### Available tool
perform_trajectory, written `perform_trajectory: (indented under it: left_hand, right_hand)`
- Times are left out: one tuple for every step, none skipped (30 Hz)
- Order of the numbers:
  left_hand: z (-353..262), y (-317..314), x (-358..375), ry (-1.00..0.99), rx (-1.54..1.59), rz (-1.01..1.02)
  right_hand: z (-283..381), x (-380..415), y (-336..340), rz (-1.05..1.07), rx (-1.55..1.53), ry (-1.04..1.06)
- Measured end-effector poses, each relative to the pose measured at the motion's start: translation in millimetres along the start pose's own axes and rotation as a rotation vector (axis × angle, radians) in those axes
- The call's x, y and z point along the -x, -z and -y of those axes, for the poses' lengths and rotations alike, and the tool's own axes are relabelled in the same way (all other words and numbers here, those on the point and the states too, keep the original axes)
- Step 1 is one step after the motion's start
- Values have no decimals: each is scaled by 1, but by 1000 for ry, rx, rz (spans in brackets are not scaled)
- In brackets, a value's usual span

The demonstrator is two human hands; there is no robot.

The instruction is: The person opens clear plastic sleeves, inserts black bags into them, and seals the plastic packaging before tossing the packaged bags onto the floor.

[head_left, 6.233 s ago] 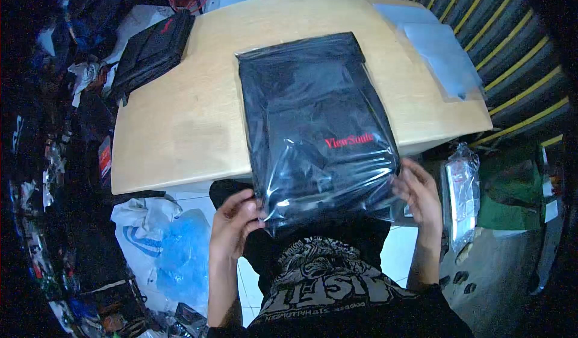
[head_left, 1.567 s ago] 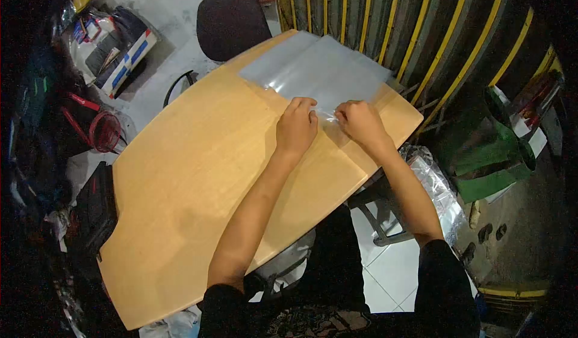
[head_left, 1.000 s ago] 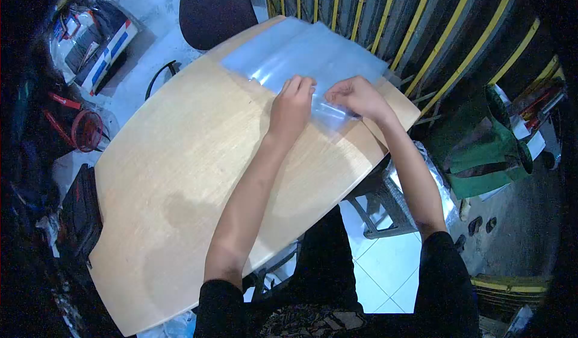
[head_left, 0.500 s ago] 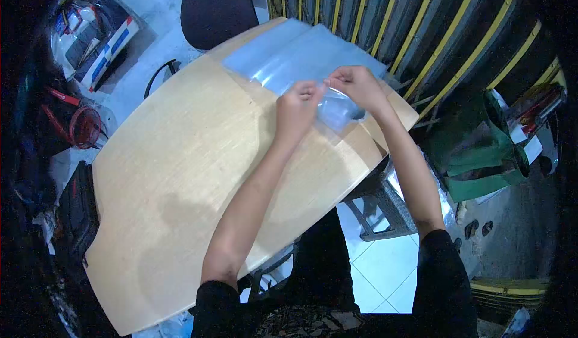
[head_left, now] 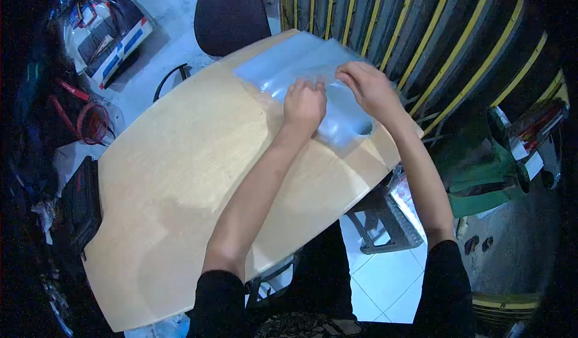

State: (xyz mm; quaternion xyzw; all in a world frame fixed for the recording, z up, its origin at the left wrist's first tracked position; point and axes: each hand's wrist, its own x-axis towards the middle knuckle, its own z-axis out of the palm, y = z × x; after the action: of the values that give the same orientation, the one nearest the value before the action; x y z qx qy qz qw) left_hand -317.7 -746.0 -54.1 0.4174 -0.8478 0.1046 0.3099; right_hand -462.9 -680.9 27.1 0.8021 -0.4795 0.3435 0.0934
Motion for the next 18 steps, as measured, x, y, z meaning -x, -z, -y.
perform_trajectory:
  left_hand:
    - [5, -4, -6, 14, 9, 32]
    - [10, -3, -13, 31, 17, 61]
    - [15, -3, -21, 47, 24, 86]
    - [23, -3, -29, 78, 56, 88]
    - [33, -5, -35, 108, 88, 90]
    - [45, -11, -42, 136, 122, 89]
    - [56, -18, -48, 164, 159, 92]
    - [75, -43, -57, 87, 184, -88]
    - [87, -57, -57, 70, 185, -92]
    - [97, -67, -56, 54, 185, -95]
    - [104, -74, -56, 42, 187, -98]
    - [108, -81, -58, 109, 255, -110]
    - [114, -87, -62, 58, 222, -137]
    - [122, -95, -66, 9, 187, -162]
    - [125, -92, -71, -39, 152, -187]
    - [130, -89, -75, 24, 89, 75]
    - [129, -81, -76, 56, 108, -11]
    - [125, -75, -76, 86, 128, -98]
  right_hand:
    - [6, -1, 4, -27, 47, 52]
    - [9, -1, 8, -12, 63, 58]
    - [16, -1, 14, -1, 83, 70]
    - [25, 0, 22, 9, 103, 82]
    - [30, 1, 26, 19, 125, 93]
    - [28, 3, 27, -1, 140, 179]
    - [29, 6, 30, -8, 126, 167]
    - [33, 8, 34, -16, 112, 152]
    - [34, 10, 37, -25, 97, 138]
    - [32, 12, 40, -47, 125, 217]
    - [31, 15, 44, -49, 118, 220]
    - [34, 20, 50, -50, 108, 222]
    - [37, 25, 54, -52, 98, 226]
    - [41, 30, 59, -19, 103, 247]
    - [45, 36, 64, 15, 106, 269]
    - [51, 41, 67, 51, 108, 289]
    - [57, 43, 68, 65, 111, 286]
    - [63, 44, 69, 79, 116, 282]
